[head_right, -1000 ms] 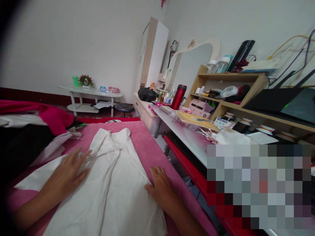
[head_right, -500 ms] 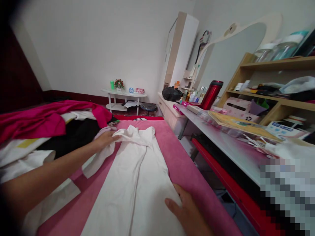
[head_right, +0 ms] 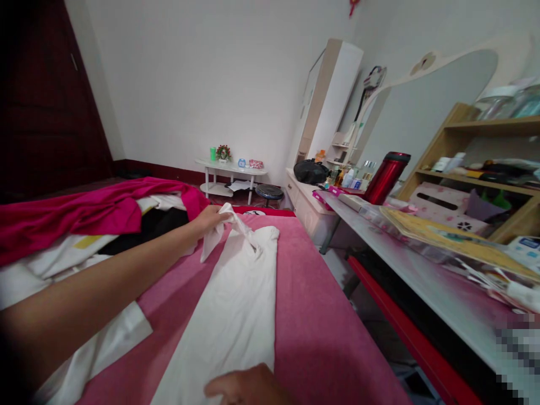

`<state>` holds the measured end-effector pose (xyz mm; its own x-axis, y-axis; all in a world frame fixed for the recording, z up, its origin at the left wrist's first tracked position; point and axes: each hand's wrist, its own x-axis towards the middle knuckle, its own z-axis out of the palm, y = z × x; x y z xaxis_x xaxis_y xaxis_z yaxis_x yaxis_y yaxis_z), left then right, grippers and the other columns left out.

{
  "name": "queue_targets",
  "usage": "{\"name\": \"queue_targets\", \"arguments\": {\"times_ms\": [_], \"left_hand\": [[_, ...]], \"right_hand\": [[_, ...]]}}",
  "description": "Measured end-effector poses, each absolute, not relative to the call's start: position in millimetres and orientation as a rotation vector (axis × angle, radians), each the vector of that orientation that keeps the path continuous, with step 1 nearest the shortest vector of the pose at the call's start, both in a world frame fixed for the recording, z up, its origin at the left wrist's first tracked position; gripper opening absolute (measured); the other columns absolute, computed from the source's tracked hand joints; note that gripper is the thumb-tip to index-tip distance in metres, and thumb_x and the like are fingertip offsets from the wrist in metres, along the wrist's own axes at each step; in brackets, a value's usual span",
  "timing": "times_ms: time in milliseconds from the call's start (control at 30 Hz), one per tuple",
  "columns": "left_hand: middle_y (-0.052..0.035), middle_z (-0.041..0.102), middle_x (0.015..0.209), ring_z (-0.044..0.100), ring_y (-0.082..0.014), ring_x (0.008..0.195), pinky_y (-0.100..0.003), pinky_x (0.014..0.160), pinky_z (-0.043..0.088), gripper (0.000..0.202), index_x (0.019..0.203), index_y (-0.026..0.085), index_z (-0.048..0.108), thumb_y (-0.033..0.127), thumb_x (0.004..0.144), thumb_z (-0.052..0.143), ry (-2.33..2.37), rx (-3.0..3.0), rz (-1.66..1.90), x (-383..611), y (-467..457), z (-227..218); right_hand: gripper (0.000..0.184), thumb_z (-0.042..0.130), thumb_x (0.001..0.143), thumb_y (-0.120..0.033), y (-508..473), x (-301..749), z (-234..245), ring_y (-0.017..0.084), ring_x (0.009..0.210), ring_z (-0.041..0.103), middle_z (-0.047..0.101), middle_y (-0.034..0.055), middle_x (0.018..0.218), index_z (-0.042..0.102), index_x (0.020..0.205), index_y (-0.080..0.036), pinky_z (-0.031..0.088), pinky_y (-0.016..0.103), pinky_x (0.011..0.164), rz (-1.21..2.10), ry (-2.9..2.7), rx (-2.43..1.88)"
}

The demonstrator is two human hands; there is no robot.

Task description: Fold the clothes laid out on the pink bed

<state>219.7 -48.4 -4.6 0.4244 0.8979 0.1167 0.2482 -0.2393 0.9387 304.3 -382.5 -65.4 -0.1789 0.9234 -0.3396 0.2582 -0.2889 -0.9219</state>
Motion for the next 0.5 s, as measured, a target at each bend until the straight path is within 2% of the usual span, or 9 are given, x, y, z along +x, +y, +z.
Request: {"name": "queue_targets", "arguments": {"times_ms": [67, 133, 200, 267, 367, 500], "left_hand": [[-0.0031, 0.059, 0.056, 0.061, -0.0207, 0.062, -0.025, 0.057, 0.041, 0.014, 0.075, 0.01, 0.065, 0.024, 0.071, 0.065, 1.101, 1.836, 0.86, 207, -42, -13], [-0.0032, 0.06, 0.057, 0.062, -0.0229, 0.07, -0.025, 0.061, 0.04, 0.011, 0.07, 0.012, 0.066, 0.023, 0.068, 0.066, 1.169, 1.923, 0.854, 193, -37, -20], [-0.003, 0.063, 0.062, 0.062, -0.0235, 0.076, -0.025, 0.063, 0.04, 0.009, 0.07, 0.013, 0.067, 0.022, 0.066, 0.066, 1.199, 1.989, 0.843, 182, -32, -26], [-0.0025, 0.064, 0.065, 0.062, -0.023, 0.078, -0.024, 0.064, 0.04, 0.011, 0.073, 0.014, 0.068, 0.022, 0.065, 0.067, 1.206, 2.033, 0.828, 175, -30, -29], [-0.0018, 0.065, 0.065, 0.061, -0.0211, 0.074, -0.023, 0.061, 0.04, 0.02, 0.076, 0.013, 0.069, 0.026, 0.061, 0.072, 1.19, 2.053, 0.776, 171, -32, -30], [-0.0017, 0.065, 0.063, 0.059, -0.0169, 0.063, -0.022, 0.054, 0.039, 0.04, 0.078, 0.009, 0.07, 0.043, 0.058, 0.077, 1.122, 2.005, 0.643, 167, -39, -24]], "right_hand": [[0.032, 0.067, 0.073, -0.045, -361, 309, -59, 0.016, 0.069, 0.065, 0.07, 0.0033, 0.076, 0.074, 0.092, -0.019, 0.047, 0.023, 0.062, 1.33, -1.455, -1.573], [0.029, 0.06, 0.08, -0.041, -328, 322, -50, 0.018, 0.078, 0.065, 0.071, 0.0053, 0.085, 0.073, 0.094, -0.019, 0.049, 0.026, 0.069, 0.934, -1.469, -1.639], [0.031, 0.05, 0.086, -0.035, -283, 340, -46, 0.02, 0.098, 0.063, 0.069, 0.008, 0.106, 0.069, 0.104, -0.019, 0.047, 0.032, 0.087, 0.468, -1.518, -1.653], [0.039, 0.041, 0.09, -0.031, -237, 359, -54, 0.021, 0.119, 0.052, 0.059, 0.0108, 0.128, 0.06, 0.121, -0.017, 0.037, 0.036, 0.103, 0.147, -1.556, -1.671], [0.054, 0.037, 0.092, -0.037, -183, 376, -80, 0.023, 0.139, 0.028, 0.038, 0.0113, 0.148, 0.038, 0.142, -0.015, 0.022, 0.043, 0.113, 0.104, -1.652, -1.893], [0.064, 0.028, 0.093, -0.057, -160, 380, -111, 0.025, 0.144, 0.013, 0.027, 0.0052, 0.154, 0.029, 0.147, -0.023, 0.009, 0.05, 0.114, 0.231, -1.78, -2.121]]}}
